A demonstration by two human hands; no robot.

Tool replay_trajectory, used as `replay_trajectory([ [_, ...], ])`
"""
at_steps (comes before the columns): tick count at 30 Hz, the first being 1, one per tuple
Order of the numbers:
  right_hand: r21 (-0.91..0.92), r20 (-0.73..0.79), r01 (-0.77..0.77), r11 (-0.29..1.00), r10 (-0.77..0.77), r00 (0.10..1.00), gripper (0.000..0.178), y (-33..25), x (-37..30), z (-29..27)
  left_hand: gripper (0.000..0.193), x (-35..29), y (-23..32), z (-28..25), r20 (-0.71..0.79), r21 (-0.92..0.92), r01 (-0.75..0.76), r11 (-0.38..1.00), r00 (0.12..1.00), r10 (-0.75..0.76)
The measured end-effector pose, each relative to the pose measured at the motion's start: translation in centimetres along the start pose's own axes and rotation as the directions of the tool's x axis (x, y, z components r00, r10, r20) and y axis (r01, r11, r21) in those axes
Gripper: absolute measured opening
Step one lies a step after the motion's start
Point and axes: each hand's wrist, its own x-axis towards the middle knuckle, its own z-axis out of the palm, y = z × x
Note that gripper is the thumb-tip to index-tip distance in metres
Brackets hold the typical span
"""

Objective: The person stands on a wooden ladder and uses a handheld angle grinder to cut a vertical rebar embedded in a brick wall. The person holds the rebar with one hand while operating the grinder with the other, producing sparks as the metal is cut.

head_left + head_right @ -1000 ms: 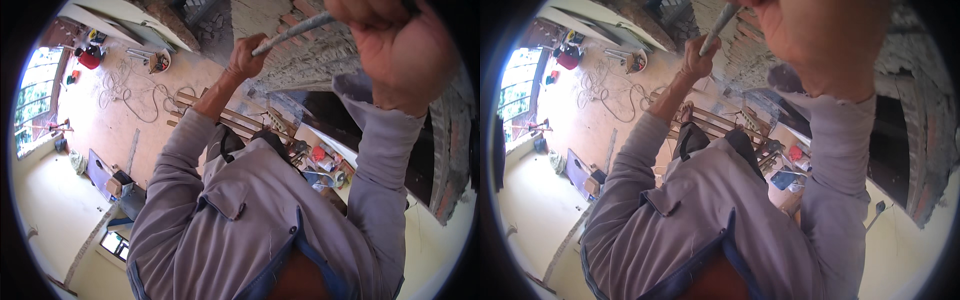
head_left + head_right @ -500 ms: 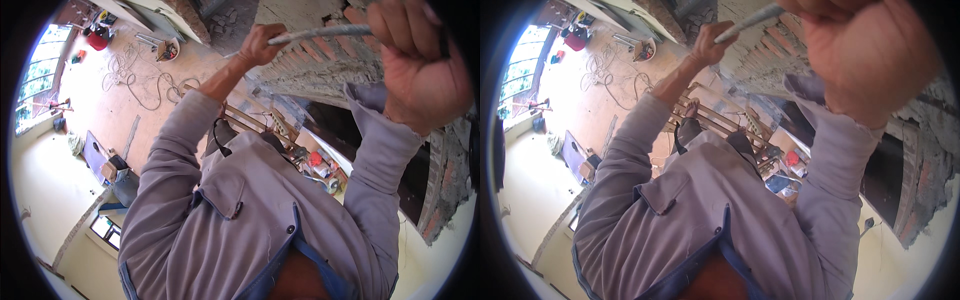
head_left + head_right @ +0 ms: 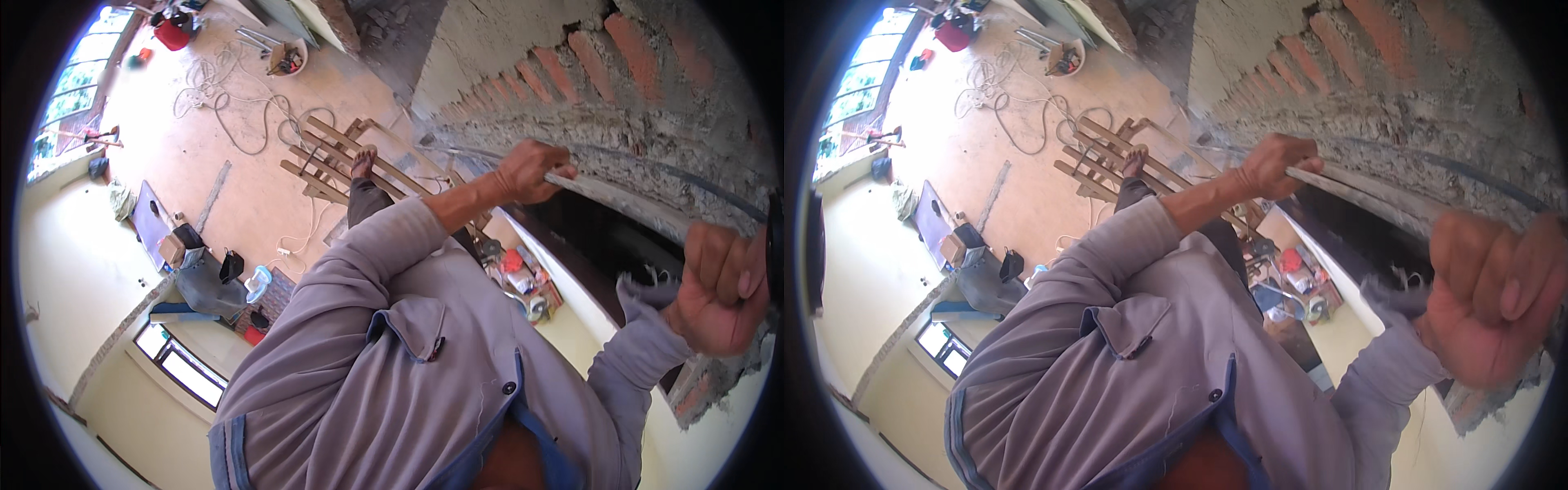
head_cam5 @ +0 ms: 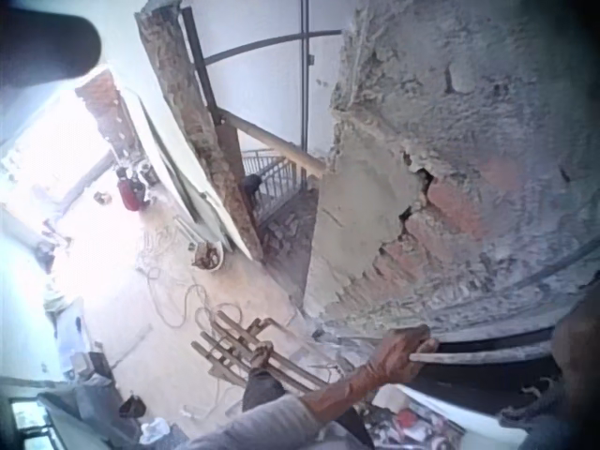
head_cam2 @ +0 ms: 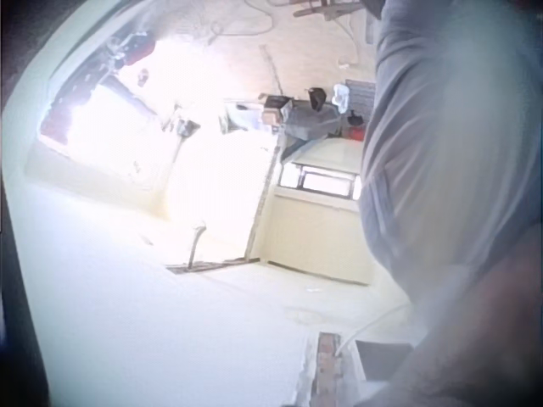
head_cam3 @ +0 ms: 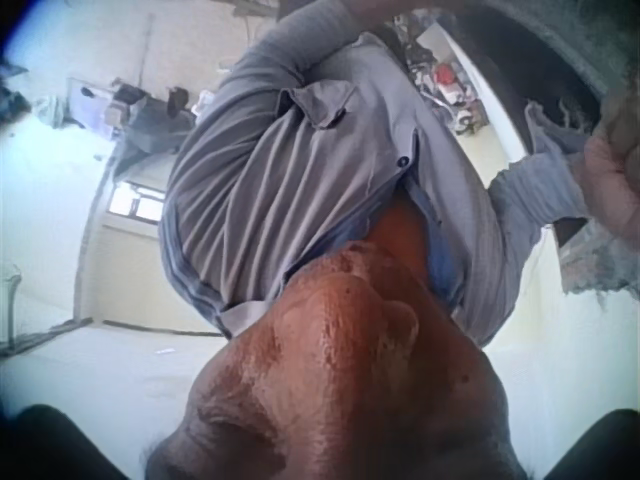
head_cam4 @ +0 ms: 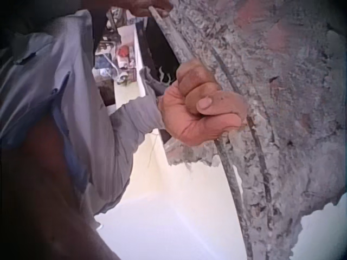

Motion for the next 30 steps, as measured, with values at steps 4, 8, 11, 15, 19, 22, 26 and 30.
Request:
replay_trajectory([
  [4, -0.083, -0.144, -0.050, 0.995, 0.038, 0.989, 0.033, -1.7, -4.6, -1.1, 0.031, 0.0, 1.7, 5.5, 0.225, -0.012, 0.092, 0.996, 0.970, -0.087],
  [8, -0.118, -0.235, -0.071, 0.990, 0.042, 0.971, 0.032, -1.6, -3.9, -1.8, 0.036, 2.0, 0.6, 3.6, 0.134, -0.062, 0.070, 0.996, 0.989, -0.061],
  [11, -0.164, -0.290, -0.050, 0.985, 0.000, 0.957, 0.032, -0.7, -1.7, -1.5, 0.038, 2.5, -0.3, 0.8, 0.063, -0.106, 0.010, 0.994, 0.998, -0.003],
  [15, -0.078, -0.137, 0.010, 0.997, -0.020, 0.990, 0.031, 0.0, -0.7, -0.8, 0.042, 2.1, -0.2, -0.6, 0.306, -0.046, 0.105, 0.993, 0.948, -0.086],
  [19, -0.176, -0.167, -0.013, 0.984, -0.016, 0.986, 0.031, -0.5, -2.8, -1.4, 0.035, 2.0, -0.1, 0.6, 0.346, -0.186, 0.058, 0.981, 0.938, 0.010],
  [22, -0.226, -0.187, -0.080, 0.971, 0.037, 0.982, 0.033, -2.1, -6.0, -2.4, 0.022, 1.3, 1.0, 5.2, 0.366, -0.194, 0.026, 0.981, 0.929, 0.048],
  [26, -0.283, -0.326, -0.161, 0.946, 0.063, 0.943, 0.034, -4.5, -10.0, -4.0, 0.016, 0.5, 2.1, 14.0, 0.339, -0.207, 0.061, 0.976, 0.941, 0.013],
  [30, -0.317, -0.374, -0.158, 0.935, 0.030, 0.927, 0.033, -4.4, -9.8, -5.4, 0.016, 1.1, -0.7, 16.0, 0.253, -0.188, 0.051, 0.981, 0.967, -0.002],
])
